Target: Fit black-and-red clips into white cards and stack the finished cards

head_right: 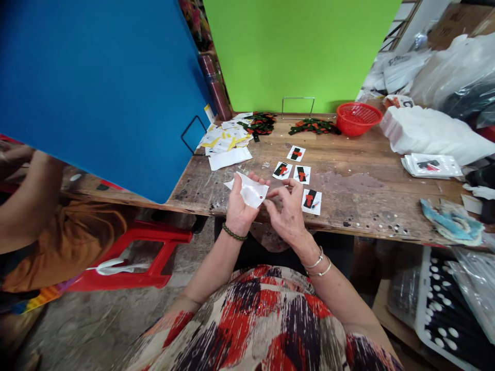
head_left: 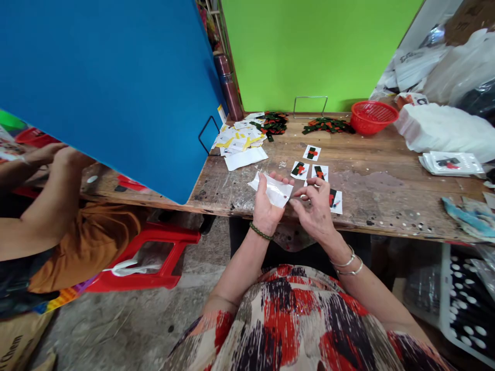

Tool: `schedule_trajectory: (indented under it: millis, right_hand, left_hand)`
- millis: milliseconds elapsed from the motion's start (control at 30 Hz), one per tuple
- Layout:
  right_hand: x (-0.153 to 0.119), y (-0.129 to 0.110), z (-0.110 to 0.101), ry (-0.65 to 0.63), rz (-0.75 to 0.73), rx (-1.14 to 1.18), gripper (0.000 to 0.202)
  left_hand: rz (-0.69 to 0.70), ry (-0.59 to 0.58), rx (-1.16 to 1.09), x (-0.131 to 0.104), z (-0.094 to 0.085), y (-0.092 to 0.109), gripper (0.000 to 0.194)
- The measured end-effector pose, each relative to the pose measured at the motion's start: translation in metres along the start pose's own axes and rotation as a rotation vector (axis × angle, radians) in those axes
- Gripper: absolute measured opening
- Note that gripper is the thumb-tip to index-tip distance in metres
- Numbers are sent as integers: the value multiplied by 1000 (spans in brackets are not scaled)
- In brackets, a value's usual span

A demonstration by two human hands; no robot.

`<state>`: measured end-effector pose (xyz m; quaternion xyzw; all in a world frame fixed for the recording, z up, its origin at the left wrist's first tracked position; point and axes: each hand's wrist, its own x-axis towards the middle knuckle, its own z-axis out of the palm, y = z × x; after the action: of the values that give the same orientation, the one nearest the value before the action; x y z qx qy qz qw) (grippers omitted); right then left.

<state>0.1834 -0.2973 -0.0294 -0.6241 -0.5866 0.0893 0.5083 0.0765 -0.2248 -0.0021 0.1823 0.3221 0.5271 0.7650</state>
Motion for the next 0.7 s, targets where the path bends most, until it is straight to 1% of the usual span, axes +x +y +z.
schedule_trajectory:
  millis: [33,67,133,267,333,400,500,567,633,700]
  right_hand:
    - [-3,-1,-5,-83,-63,-46,26]
    - [-6,-1,-9,-159,-113,-79,33]
    - [-8,-1,-13,-268,-176,-123,53]
    - [-1,-2,-9,-372,-221,-198,88]
    - [4,-5,-6,-397,-226,-226,99]
    - [5,-10,-5,-408,-234,-254,93]
    - [2,-18,-9,-433,-244,-289,70]
    - [2,-18,-17,-460,-270,-271,55]
    - [9,-9,-28,-459,-280,-204,37]
    - [25,11,-41,-407,-209,-123,24]
  left_hand:
    - [-5,11,10,0,0,1,42]
    - [-14,15,26,-1,0,1,44]
    - [-31,4,60,-4,1,-1,46]
    - [-97,-74,110,-11,1,-6,44]
    - [-150,-100,109,-13,0,-6,40]
    - [-212,-94,76,-13,-3,-4,34]
    - [-283,-57,-3,-8,-6,1,28]
    - [-281,-35,-41,-3,-6,4,27]
    - [-252,-16,-66,3,-4,5,25]
    - [-231,4,-87,7,-1,7,24]
